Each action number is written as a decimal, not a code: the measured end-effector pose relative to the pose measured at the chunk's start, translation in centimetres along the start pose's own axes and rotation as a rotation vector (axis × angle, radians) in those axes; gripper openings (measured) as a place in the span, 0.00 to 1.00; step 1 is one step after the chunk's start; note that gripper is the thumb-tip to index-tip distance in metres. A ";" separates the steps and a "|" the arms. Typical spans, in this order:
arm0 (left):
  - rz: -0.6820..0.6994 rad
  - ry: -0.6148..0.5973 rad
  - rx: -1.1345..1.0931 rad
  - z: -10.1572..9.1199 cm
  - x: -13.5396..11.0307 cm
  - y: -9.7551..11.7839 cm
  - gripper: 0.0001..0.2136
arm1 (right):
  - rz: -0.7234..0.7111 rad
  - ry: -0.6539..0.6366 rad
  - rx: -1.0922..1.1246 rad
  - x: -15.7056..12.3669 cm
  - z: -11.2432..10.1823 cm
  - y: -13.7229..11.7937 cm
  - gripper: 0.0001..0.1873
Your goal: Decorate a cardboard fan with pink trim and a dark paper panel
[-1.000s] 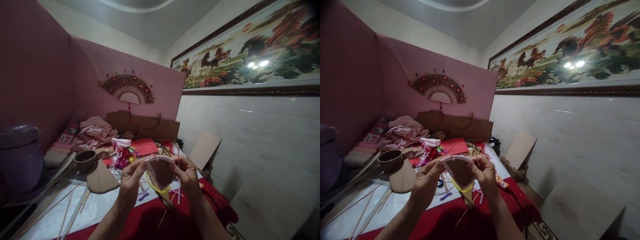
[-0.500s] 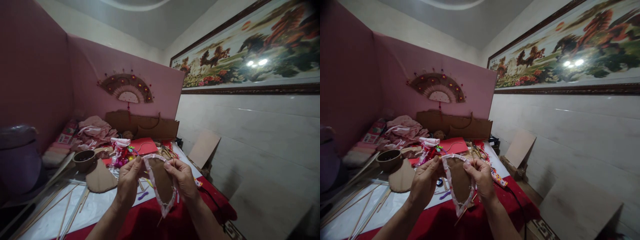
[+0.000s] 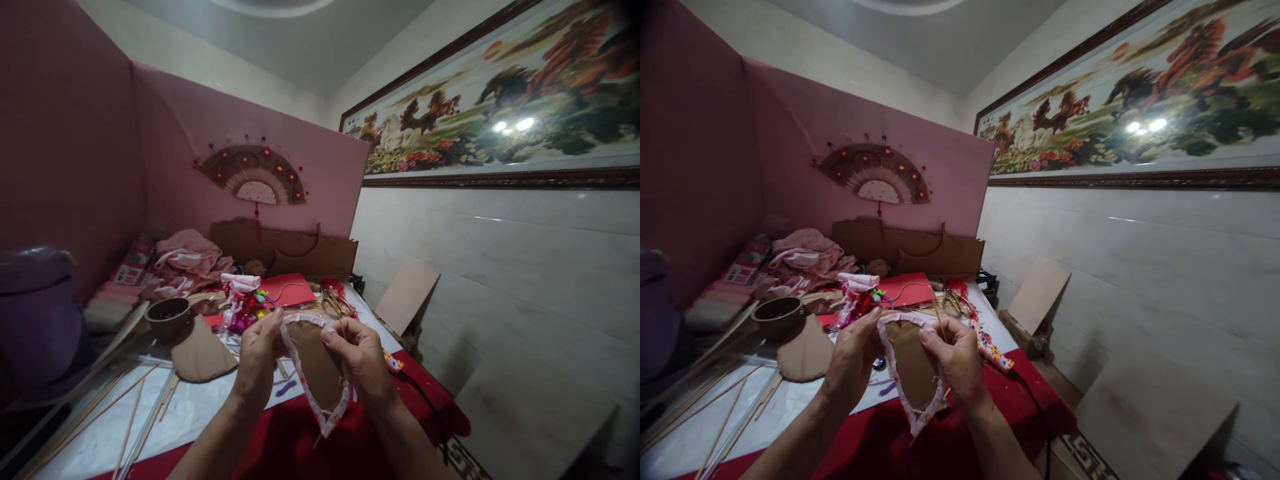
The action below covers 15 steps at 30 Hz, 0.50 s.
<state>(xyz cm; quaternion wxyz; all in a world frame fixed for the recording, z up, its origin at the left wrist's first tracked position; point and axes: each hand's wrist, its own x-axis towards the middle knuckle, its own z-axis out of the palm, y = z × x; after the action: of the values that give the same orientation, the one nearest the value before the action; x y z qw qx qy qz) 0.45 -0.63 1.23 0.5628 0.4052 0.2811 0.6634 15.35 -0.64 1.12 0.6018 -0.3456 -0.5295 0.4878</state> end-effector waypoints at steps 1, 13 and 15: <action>-0.007 0.016 0.024 -0.1 0.1 -0.1 0.12 | -0.002 -0.015 -0.012 0.0 0.1 0.0 0.14; -0.012 0.066 0.073 -0.5 0.5 -0.6 0.11 | 0.033 -0.023 -0.087 -0.2 0.7 -0.6 0.14; -0.025 0.063 0.093 -0.5 0.5 -0.6 0.11 | 0.027 -0.028 -0.086 -0.2 0.7 -0.5 0.13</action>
<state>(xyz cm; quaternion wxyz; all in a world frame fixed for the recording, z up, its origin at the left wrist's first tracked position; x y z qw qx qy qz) 0.32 0.03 0.59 0.5424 0.4062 0.3342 0.6550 14.82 -1.02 1.69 0.5722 -0.3713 -0.5538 0.4775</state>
